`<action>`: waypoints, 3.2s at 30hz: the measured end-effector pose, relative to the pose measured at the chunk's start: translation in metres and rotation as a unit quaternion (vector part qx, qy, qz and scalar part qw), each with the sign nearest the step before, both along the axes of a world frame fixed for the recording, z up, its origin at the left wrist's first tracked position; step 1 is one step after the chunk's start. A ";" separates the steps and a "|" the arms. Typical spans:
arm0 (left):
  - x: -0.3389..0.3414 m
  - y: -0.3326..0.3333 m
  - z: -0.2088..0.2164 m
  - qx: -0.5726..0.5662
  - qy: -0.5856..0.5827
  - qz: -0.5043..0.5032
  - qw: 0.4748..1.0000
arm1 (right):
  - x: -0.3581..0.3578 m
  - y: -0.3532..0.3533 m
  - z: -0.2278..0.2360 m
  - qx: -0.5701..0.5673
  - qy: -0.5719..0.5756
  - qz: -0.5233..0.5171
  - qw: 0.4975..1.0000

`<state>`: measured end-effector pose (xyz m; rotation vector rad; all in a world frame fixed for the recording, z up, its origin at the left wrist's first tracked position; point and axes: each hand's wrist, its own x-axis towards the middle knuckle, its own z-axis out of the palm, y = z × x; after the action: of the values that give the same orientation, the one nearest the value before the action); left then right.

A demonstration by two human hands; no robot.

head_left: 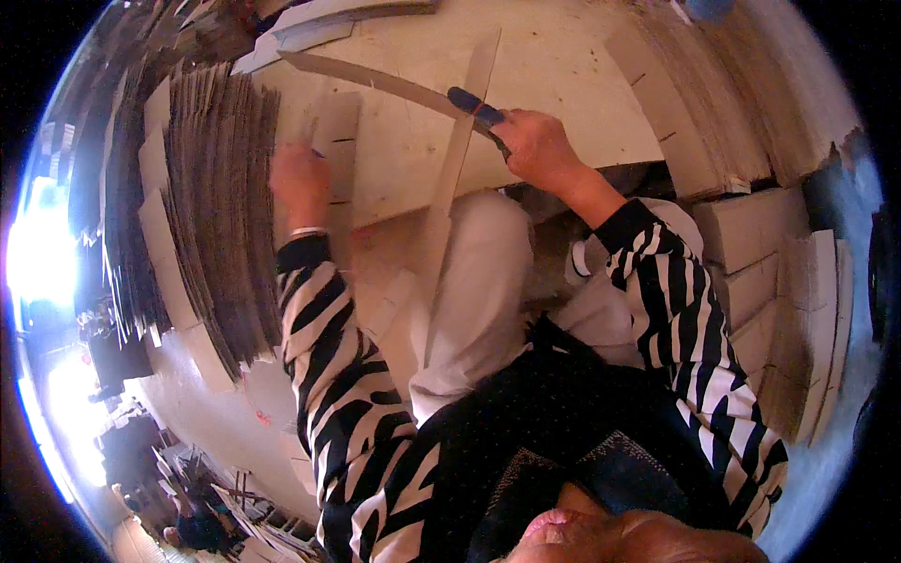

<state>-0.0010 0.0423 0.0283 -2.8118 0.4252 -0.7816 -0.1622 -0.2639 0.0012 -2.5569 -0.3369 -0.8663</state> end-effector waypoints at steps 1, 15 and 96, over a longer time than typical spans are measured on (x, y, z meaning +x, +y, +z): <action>0.001 0.011 -0.025 0.029 -0.016 -0.014 0.999 | 0.004 0.005 -0.004 -0.003 0.008 0.007 1.000; 0.022 0.039 -0.064 -0.218 0.208 -0.003 0.954 | 0.010 0.026 -0.016 0.016 0.115 0.061 0.991; -0.062 0.115 -0.066 -0.195 0.108 -0.069 0.972 | 0.034 -0.040 -0.034 0.006 0.261 -0.111 0.959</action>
<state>-0.0629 0.1573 -0.0382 -3.2848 0.5598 -0.6445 -0.1280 -0.3041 -0.0330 -2.7211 0.1179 -0.2308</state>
